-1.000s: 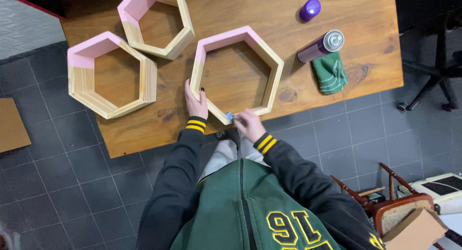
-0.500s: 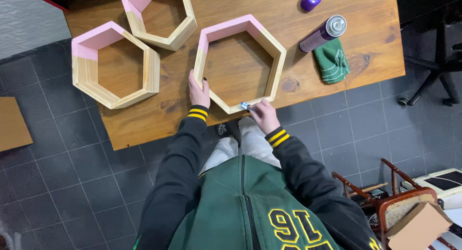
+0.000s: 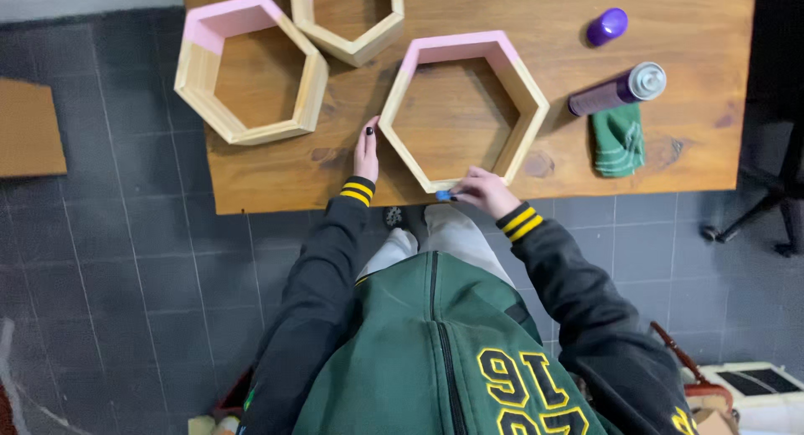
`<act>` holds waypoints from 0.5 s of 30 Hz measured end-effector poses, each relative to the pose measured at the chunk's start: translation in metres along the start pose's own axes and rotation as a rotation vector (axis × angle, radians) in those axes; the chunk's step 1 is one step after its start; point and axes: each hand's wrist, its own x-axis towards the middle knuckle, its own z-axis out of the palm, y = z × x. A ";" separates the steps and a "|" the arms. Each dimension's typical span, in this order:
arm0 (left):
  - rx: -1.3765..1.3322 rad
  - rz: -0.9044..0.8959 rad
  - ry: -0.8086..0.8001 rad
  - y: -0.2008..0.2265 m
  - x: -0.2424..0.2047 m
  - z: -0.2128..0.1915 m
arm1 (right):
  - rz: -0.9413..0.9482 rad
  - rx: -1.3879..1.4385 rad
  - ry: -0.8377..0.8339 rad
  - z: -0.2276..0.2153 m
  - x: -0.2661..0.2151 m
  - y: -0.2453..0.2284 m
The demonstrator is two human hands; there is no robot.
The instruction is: The person paints the inside and outer edges of hexagonal wooden boxes using a small blue sponge brush.
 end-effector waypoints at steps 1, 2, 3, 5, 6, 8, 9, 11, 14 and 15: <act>-0.002 0.000 0.019 0.000 -0.005 0.001 | -0.011 0.002 -0.015 0.006 0.010 0.002; -0.068 -0.031 -0.004 0.001 -0.010 0.003 | -0.036 0.029 -0.063 0.012 0.019 0.004; -0.133 -0.059 -0.029 0.002 -0.013 0.004 | -0.060 0.056 -0.110 0.017 0.029 0.005; -0.161 -0.076 -0.044 0.000 -0.016 0.000 | -0.089 0.045 -0.141 0.026 0.049 0.005; -0.188 -0.093 -0.077 -0.001 -0.017 -0.001 | -0.106 0.032 -0.158 0.031 0.059 0.005; -0.213 -0.098 -0.074 -0.005 -0.017 -0.002 | -0.112 0.014 -0.169 0.031 0.084 0.010; -0.235 -0.107 -0.085 -0.007 -0.017 -0.001 | -0.109 -0.004 -0.169 0.032 0.097 0.012; -0.246 -0.112 -0.084 -0.012 -0.015 -0.001 | -0.141 -0.007 -0.173 0.044 0.123 0.031; -0.260 -0.125 -0.076 -0.011 -0.016 -0.001 | -0.176 -0.019 -0.148 0.058 0.164 0.051; -0.267 -0.137 -0.070 -0.010 -0.016 0.002 | -0.175 -0.028 -0.123 0.060 0.176 0.057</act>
